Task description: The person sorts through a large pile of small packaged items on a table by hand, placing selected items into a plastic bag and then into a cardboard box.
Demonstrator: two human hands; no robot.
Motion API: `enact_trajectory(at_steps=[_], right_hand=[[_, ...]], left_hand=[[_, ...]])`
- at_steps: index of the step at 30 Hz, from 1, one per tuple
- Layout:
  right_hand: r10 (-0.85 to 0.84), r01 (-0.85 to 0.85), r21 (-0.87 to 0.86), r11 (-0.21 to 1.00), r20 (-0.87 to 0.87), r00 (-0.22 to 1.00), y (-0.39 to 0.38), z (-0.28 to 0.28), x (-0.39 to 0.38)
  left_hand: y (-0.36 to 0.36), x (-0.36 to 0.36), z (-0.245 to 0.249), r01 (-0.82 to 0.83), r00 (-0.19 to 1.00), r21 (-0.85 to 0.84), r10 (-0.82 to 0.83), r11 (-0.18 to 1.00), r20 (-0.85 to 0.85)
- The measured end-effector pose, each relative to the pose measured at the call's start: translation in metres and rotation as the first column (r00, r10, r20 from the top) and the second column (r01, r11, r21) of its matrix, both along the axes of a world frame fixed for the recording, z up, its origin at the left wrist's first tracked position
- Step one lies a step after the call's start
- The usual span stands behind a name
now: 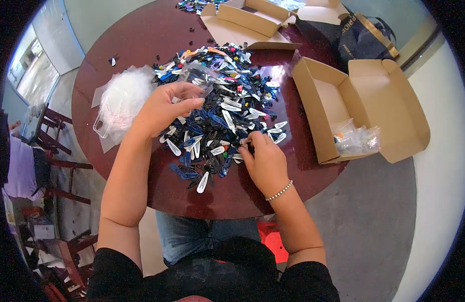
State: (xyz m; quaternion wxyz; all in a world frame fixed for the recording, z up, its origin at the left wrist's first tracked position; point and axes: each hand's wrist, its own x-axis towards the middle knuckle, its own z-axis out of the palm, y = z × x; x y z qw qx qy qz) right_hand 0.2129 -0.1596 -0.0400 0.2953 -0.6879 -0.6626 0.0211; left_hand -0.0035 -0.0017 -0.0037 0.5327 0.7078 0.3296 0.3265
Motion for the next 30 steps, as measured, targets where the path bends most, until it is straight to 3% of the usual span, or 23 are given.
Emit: enact_trajectory(at_steps=[4, 7, 9, 13, 17, 19, 20, 21, 23, 30], right_hand=[[0.016, -0.027, 0.089, 0.996, 0.124, 0.992, 0.006, -0.008, 0.001], [0.041, -0.044, 0.092, 0.995, 0.032, 0.999, 0.008, -0.007, 0.004], [0.005, -0.005, 0.006, 1.000, -0.112, 0.994, 0.007, -0.001, 0.003], [-0.030, 0.045, 0.051, 0.998, -0.262, 0.965, 0.007, 0.001, 0.006], [0.058, -0.037, 0.208, 0.977, -0.095, 0.994, 0.007, 0.011, 0.013], [0.128, -0.099, 0.157, 0.983, -0.187, 0.974, 0.004, 0.012, 0.012], [0.160, -0.155, 0.043, 0.987, -0.169, 0.973, 0.001, 0.017, 0.010], [0.161, -0.156, 0.042, 0.987, -0.170, 0.972, 0.000, 0.015, 0.007], [0.243, -0.242, 0.086, 0.966, 0.003, 0.970, -0.001, 0.012, 0.001], [0.254, -0.252, -0.037, 0.967, 0.214, 0.943, 0.009, 0.014, 0.000]], left_hand=[[0.003, 0.000, -0.004, -0.007, 1.000, 0.036, 0.006, 0.999, 0.022], [0.002, -0.001, -0.003, -0.013, 1.000, 0.040, 0.013, 0.999, 0.023], [0.003, -0.001, -0.003, -0.010, 0.999, 0.044, 0.009, 0.999, 0.034], [-0.001, -0.001, 0.000, -0.016, 0.999, 0.027, 0.015, 0.999, 0.038], [0.002, -0.002, -0.001, -0.018, 1.000, 0.018, 0.017, 1.000, 0.003], [0.003, -0.002, -0.002, -0.008, 1.000, 0.036, 0.008, 0.999, -0.013], [0.002, -0.002, -0.002, -0.009, 1.000, 0.034, 0.009, 0.999, -0.014], [0.002, -0.001, -0.001, -0.008, 1.000, 0.035, 0.008, 0.999, -0.004], [0.001, 0.000, -0.001, -0.005, 1.000, 0.033, 0.005, 0.999, 0.004], [-0.001, 0.001, -0.001, -0.001, 1.000, 0.039, 0.001, 0.999, 0.001]])
